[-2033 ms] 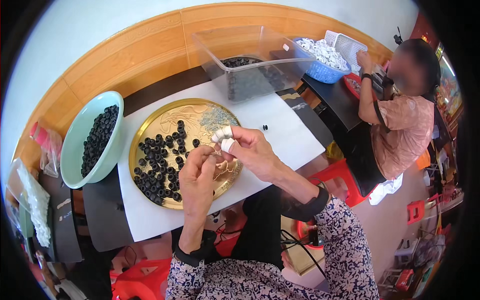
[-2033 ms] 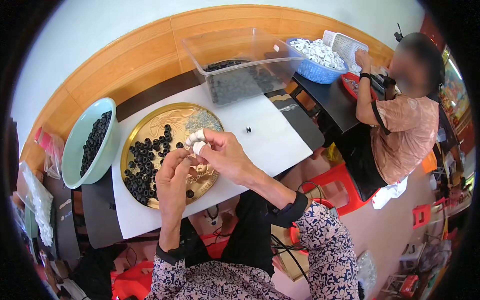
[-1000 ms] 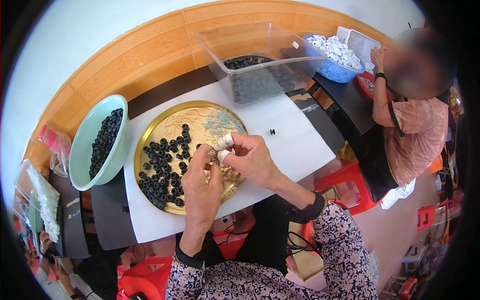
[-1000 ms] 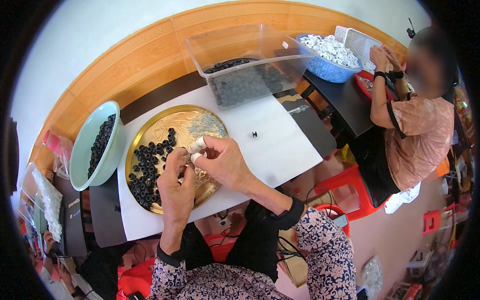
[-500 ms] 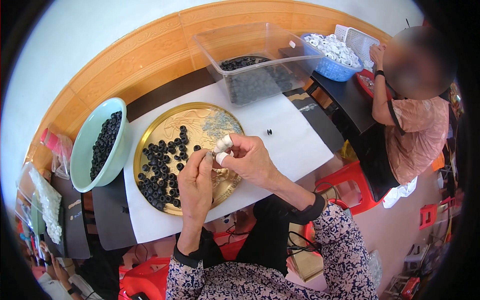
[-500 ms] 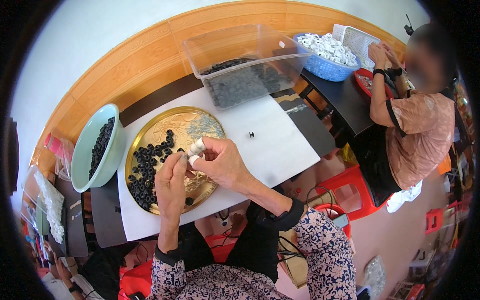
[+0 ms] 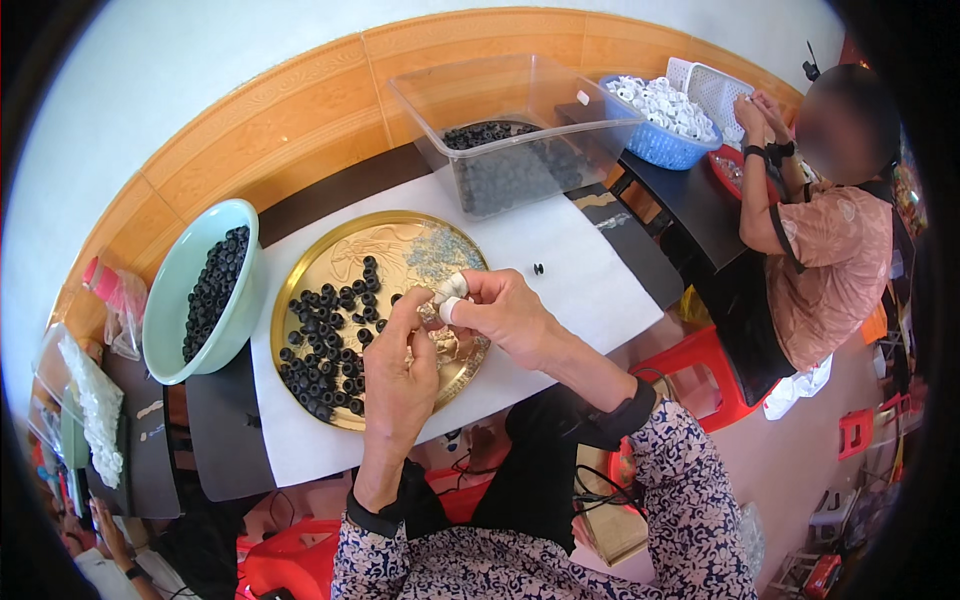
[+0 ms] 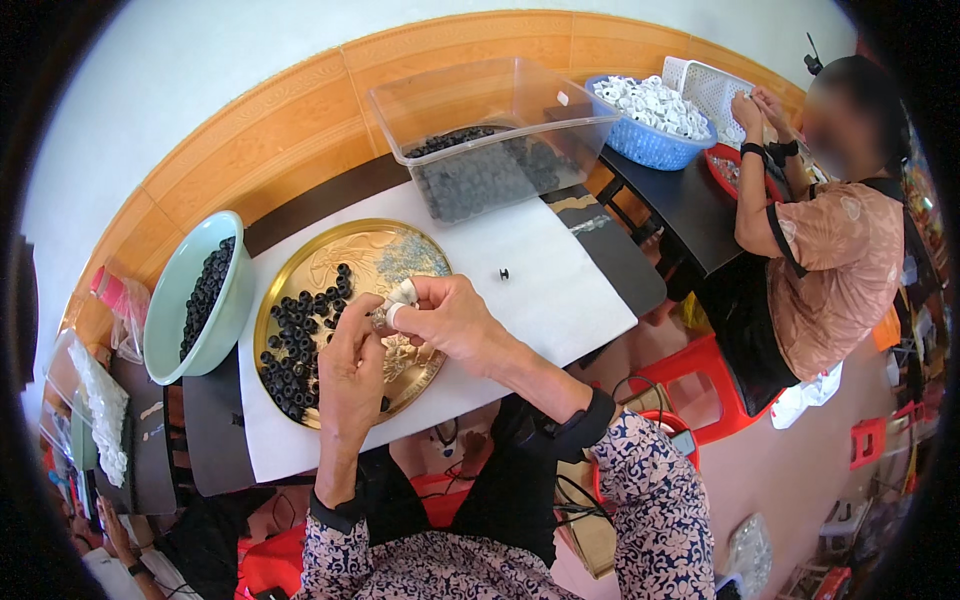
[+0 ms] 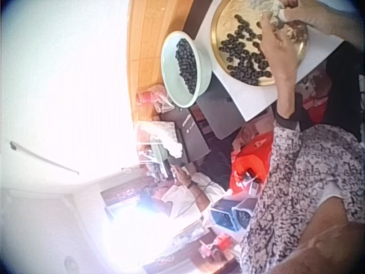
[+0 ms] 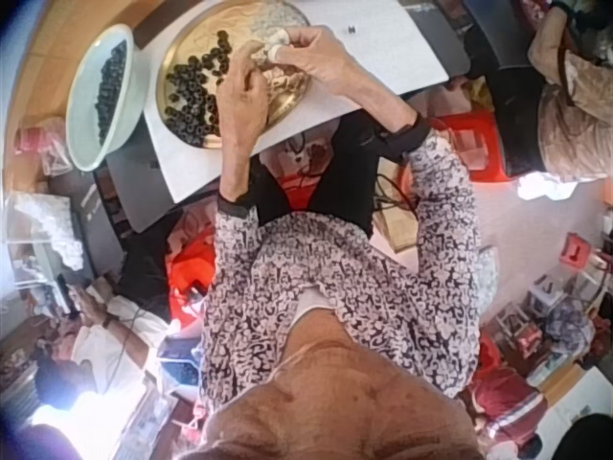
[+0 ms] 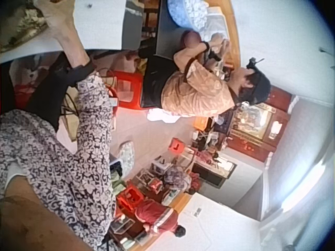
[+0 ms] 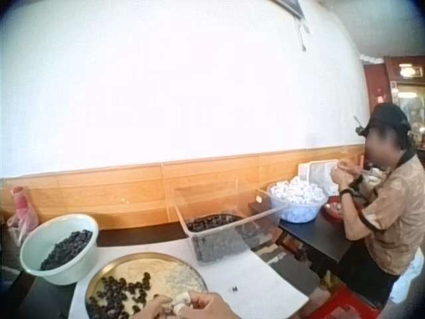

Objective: Assembling small black components into white plastic holders.

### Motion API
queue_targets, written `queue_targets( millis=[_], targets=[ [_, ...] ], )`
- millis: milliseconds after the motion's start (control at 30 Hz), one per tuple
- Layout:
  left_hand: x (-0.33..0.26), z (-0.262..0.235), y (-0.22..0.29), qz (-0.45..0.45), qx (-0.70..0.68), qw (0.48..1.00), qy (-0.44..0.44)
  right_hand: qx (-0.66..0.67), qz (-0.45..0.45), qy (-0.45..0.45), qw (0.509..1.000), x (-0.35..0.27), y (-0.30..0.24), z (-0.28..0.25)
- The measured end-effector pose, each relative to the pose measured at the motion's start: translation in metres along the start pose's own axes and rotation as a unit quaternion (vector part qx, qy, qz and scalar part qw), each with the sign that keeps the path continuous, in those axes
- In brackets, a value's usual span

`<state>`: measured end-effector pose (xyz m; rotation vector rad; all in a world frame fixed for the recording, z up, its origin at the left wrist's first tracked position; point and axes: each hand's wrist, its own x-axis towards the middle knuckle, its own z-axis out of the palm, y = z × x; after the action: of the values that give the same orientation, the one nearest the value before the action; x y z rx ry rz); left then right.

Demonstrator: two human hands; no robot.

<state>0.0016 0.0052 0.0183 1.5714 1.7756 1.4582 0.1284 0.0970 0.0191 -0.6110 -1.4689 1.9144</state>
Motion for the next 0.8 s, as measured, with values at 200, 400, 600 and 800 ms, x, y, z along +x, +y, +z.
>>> queue_targets(
  millis=[200,400,600,800],
  targets=[
    [0.000,-0.005,-0.001,0.049,0.050,0.998,0.006,0.058,0.083,-0.044,0.994,0.008,0.007,-0.012],
    [-0.002,-0.010,-0.004,0.102,0.080,0.992,0.000,0.072,0.084,-0.041,0.993,0.007,0.005,-0.010],
    [-0.001,-0.011,-0.007,0.100,0.080,0.992,-0.001,-0.027,0.026,-0.051,0.998,0.005,0.002,-0.006],
    [-0.002,-0.009,-0.005,-0.049,-0.074,0.995,-0.053,0.016,-0.037,-0.032,0.999,0.004,0.014,0.004]
  ],
)
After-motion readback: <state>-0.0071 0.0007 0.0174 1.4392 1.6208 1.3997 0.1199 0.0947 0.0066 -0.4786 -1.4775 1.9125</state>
